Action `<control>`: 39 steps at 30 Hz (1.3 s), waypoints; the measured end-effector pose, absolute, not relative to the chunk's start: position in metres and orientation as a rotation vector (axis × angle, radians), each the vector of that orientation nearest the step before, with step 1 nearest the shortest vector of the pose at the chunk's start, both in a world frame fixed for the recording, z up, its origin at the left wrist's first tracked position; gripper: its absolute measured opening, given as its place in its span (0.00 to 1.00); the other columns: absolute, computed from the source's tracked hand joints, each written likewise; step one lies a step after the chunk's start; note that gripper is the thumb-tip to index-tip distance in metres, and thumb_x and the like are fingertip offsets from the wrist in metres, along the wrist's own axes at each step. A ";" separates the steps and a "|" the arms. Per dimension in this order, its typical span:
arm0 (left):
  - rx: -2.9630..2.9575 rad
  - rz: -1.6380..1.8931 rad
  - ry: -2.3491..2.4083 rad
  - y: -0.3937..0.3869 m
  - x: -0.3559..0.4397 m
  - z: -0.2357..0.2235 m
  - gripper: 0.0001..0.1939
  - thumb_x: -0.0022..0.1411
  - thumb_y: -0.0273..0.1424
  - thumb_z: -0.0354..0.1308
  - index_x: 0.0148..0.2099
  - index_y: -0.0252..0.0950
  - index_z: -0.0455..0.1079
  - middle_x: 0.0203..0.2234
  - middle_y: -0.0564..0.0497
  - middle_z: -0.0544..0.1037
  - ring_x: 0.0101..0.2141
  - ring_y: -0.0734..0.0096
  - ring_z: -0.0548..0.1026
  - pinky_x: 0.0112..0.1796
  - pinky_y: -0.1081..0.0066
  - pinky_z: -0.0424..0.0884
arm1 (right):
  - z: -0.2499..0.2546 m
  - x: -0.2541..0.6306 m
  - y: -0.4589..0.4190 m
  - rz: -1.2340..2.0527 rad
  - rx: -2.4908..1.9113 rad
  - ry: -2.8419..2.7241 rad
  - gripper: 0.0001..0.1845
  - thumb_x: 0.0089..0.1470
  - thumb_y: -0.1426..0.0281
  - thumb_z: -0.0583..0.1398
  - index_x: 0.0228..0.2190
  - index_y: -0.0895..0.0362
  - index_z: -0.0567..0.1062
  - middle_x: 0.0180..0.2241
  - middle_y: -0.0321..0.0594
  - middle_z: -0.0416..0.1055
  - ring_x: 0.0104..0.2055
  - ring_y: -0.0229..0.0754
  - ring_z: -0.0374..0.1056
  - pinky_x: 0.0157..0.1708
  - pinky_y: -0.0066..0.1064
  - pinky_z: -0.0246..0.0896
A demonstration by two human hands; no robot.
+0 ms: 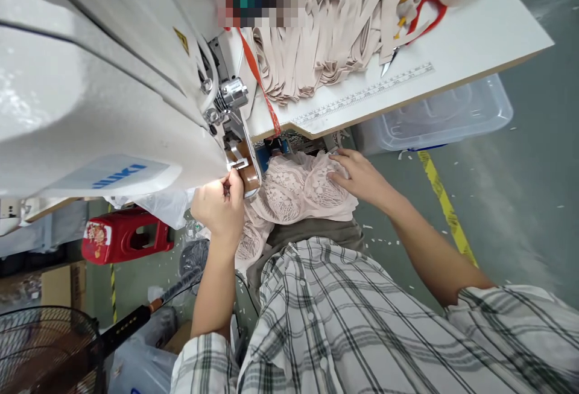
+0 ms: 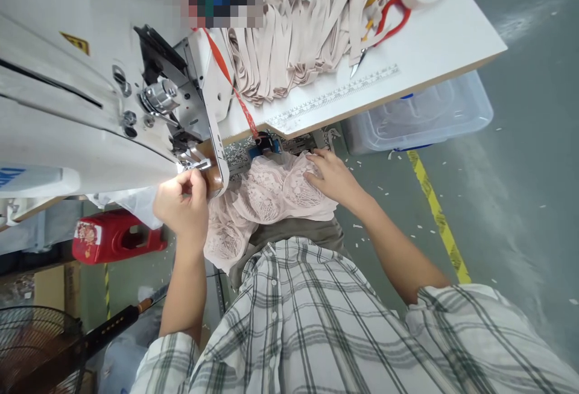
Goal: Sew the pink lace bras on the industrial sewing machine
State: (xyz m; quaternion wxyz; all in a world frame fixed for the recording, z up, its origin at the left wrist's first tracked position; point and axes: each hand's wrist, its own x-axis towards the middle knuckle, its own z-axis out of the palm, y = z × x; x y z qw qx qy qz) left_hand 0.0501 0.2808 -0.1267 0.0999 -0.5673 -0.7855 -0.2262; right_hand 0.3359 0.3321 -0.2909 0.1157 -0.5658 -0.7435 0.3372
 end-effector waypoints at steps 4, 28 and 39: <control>-1.701 -0.675 -2.320 0.280 0.050 -0.124 0.20 0.68 0.41 0.54 0.29 0.36 0.78 0.19 0.51 0.72 0.25 0.70 0.66 0.29 0.68 0.50 | -0.280 0.329 0.333 1.059 -1.637 -2.123 0.31 0.63 0.55 0.53 0.60 0.59 0.69 0.65 0.58 0.59 0.67 0.64 0.57 0.63 0.55 0.58; -2.076 -0.287 -2.103 0.279 0.034 -0.093 0.15 0.69 0.39 0.55 0.40 0.38 0.80 0.23 0.48 0.79 0.24 0.63 0.73 0.27 0.67 0.54 | -0.129 0.186 0.365 0.906 -0.772 -2.084 0.10 0.58 0.73 0.59 0.35 0.57 0.82 0.39 0.42 0.69 0.38 0.41 0.65 0.36 0.32 0.57; -2.552 -0.851 -1.634 0.207 0.016 -0.113 0.17 0.62 0.24 0.63 0.54 0.36 0.73 0.50 0.45 0.82 0.48 0.66 0.81 0.46 0.73 0.74 | -0.202 0.260 0.371 0.663 -0.982 -1.844 0.15 0.65 0.61 0.58 0.46 0.55 0.78 0.41 0.44 0.71 0.41 0.44 0.67 0.43 0.37 0.64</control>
